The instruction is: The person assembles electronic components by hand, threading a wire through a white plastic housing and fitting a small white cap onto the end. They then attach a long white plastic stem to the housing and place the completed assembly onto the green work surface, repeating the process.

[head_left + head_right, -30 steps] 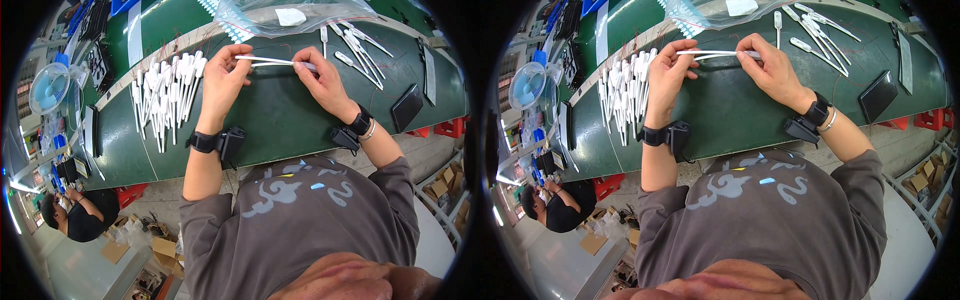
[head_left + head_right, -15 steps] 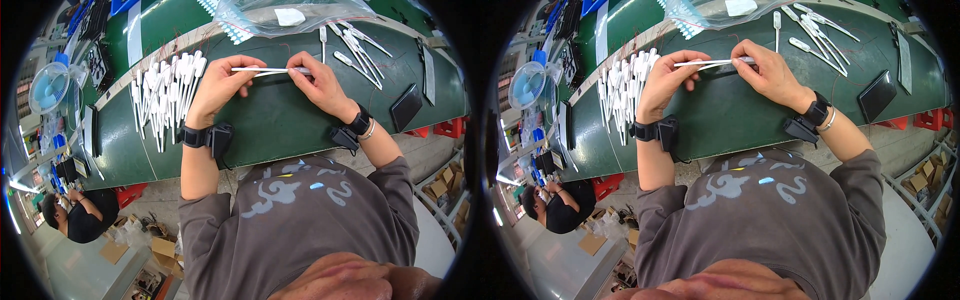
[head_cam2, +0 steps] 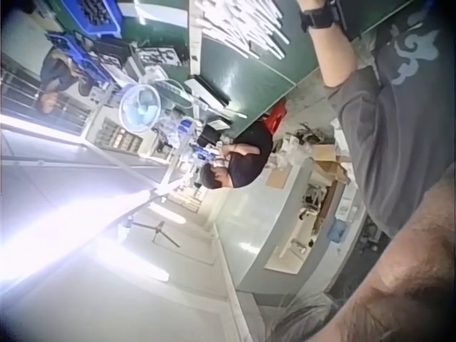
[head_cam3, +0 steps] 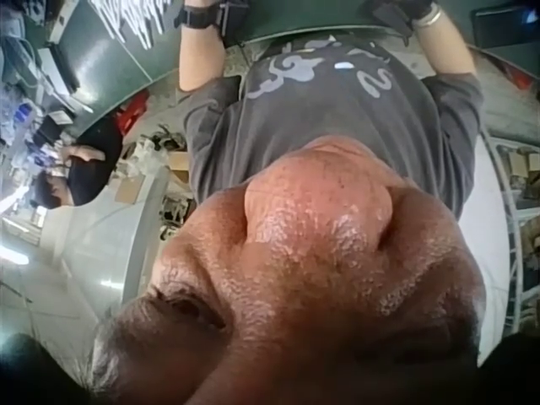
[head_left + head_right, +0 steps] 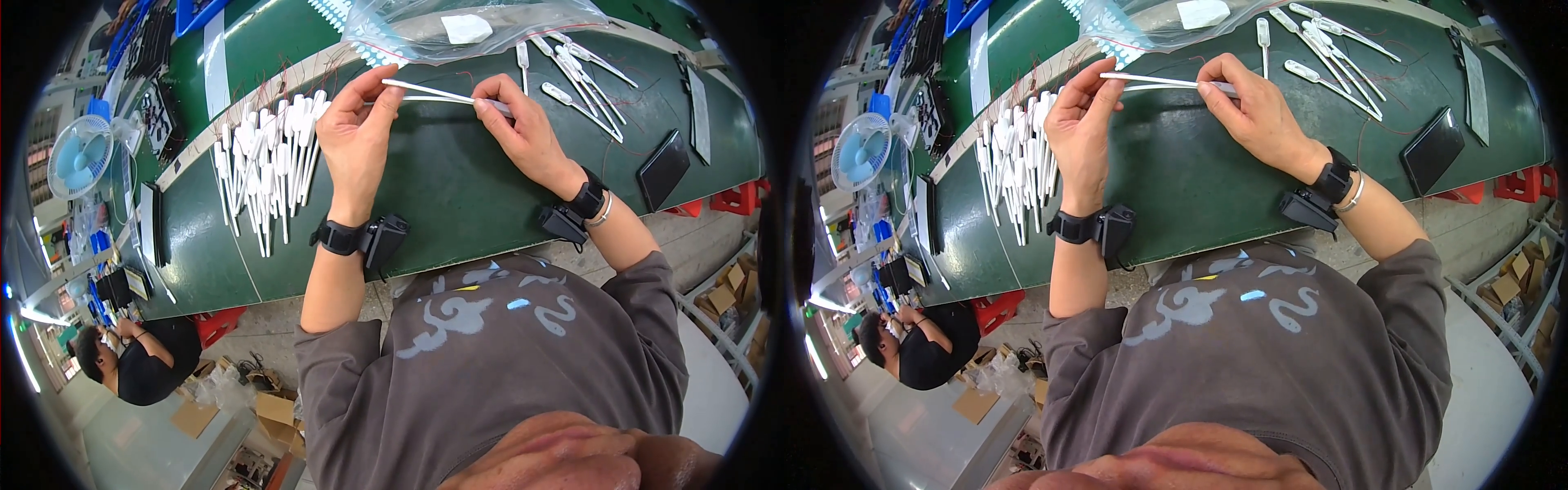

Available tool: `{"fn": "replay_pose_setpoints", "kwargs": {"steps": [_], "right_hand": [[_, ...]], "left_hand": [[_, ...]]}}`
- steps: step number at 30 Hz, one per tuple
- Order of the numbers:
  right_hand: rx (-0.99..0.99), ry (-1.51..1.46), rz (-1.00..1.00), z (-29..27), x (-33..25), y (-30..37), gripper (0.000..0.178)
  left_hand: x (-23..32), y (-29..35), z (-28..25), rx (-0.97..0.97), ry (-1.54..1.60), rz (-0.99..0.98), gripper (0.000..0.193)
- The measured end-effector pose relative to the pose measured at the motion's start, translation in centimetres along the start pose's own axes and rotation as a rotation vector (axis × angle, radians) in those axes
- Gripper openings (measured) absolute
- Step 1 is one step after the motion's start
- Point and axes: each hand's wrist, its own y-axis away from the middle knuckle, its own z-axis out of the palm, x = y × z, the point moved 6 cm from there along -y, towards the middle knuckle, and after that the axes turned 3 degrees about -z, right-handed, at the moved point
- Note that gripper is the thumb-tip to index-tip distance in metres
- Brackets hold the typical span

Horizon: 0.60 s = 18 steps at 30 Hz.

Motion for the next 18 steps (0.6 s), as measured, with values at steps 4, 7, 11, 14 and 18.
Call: {"fn": "replay_pose_setpoints", "kwargs": {"steps": [4,7,11,14,18], "right_hand": [[0.023,-0.036,-0.011,0.0,0.8,0.0,0.016],[0.010,-0.066,-0.012,0.1,1.2,-0.1,0.017],[-0.078,-0.185,0.175,0.3,0.8,0.0,0.017],[-0.135,-0.301,0.241,0.6,1.0,0.0,0.017],[-0.232,-0.619,0.364,0.7,1.8,0.1,0.020]], "left_hand": [[-0.6,0.2,0.6,0.041,0.116,0.057,0.028],[-1.0,0.2,0.8,0.050,0.199,0.064,0.032],[-1.0,0.3,0.9,0.083,0.181,0.094,0.038],[-0.1,0.8,0.8,0.113,0.099,0.193,0.041],[0.2,0.5,0.6,0.083,0.068,0.217,0.042]]}}
